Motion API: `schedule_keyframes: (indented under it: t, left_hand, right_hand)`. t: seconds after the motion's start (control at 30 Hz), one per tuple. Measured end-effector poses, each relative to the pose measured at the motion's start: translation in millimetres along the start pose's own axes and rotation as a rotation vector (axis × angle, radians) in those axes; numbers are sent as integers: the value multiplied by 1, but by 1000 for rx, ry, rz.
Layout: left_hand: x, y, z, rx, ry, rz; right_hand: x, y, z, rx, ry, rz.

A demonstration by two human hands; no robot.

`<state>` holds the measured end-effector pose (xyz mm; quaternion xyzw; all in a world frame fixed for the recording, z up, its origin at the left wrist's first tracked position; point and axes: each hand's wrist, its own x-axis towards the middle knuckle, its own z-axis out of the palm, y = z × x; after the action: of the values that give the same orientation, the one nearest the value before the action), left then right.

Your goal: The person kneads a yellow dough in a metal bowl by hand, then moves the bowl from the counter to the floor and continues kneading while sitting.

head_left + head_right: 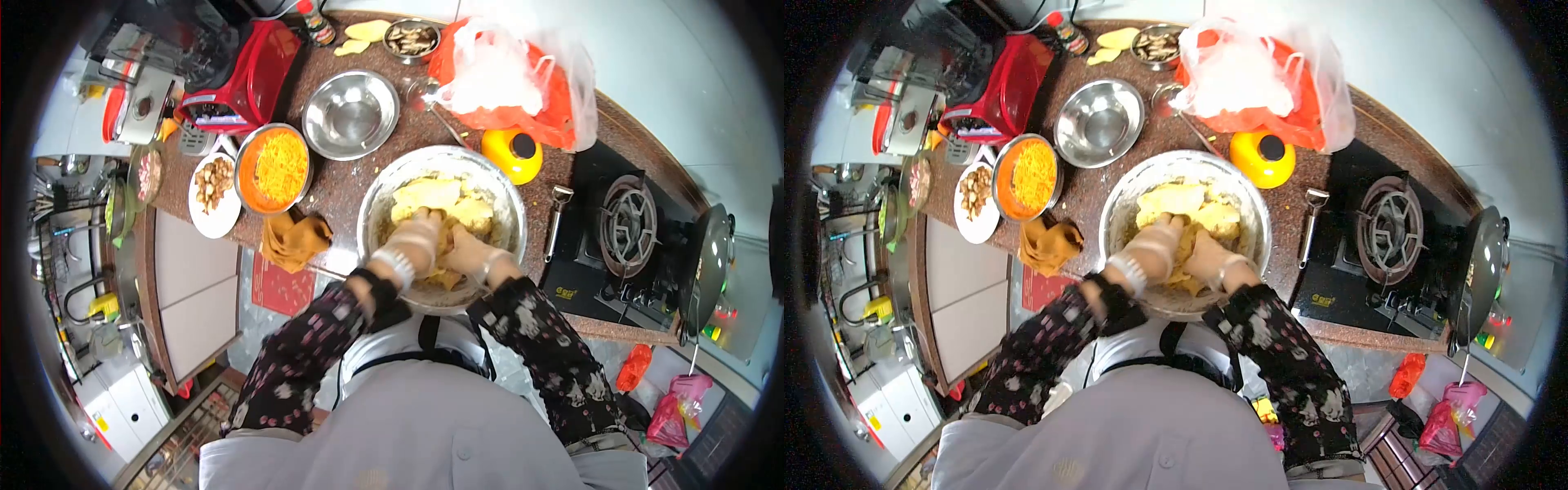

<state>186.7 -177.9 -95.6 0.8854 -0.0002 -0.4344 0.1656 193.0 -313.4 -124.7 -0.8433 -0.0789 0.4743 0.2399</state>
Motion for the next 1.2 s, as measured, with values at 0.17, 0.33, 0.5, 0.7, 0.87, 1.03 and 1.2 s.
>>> schedule_keyframes:
  t: [0.17,0.33,0.5,0.7,0.87,1.03,1.2]
  left_hand:
    - [-20,-39,35,-375,563,-244]
    - [3,-34,-12,-824,51,-455]
    - [94,-87,85,-1397,332,224]
    - [-34,-64,-3,-821,409,234]
    - [-32,-51,20,146,584,384]
    - [-30,-37,16,-53,248,348]
    - [-12,-29,13,-52,105,183]
  right_hand:
    - [-12,9,-35,144,430,-111]
    - [89,-7,-42,-35,430,-13]
    - [77,-37,-62,-38,360,-431]
    - [-19,-50,-66,206,139,-202]
    - [-48,-35,-15,-693,586,-462]
    - [-36,-34,3,-617,351,-372]
    - [-22,-44,-2,-525,185,-180]
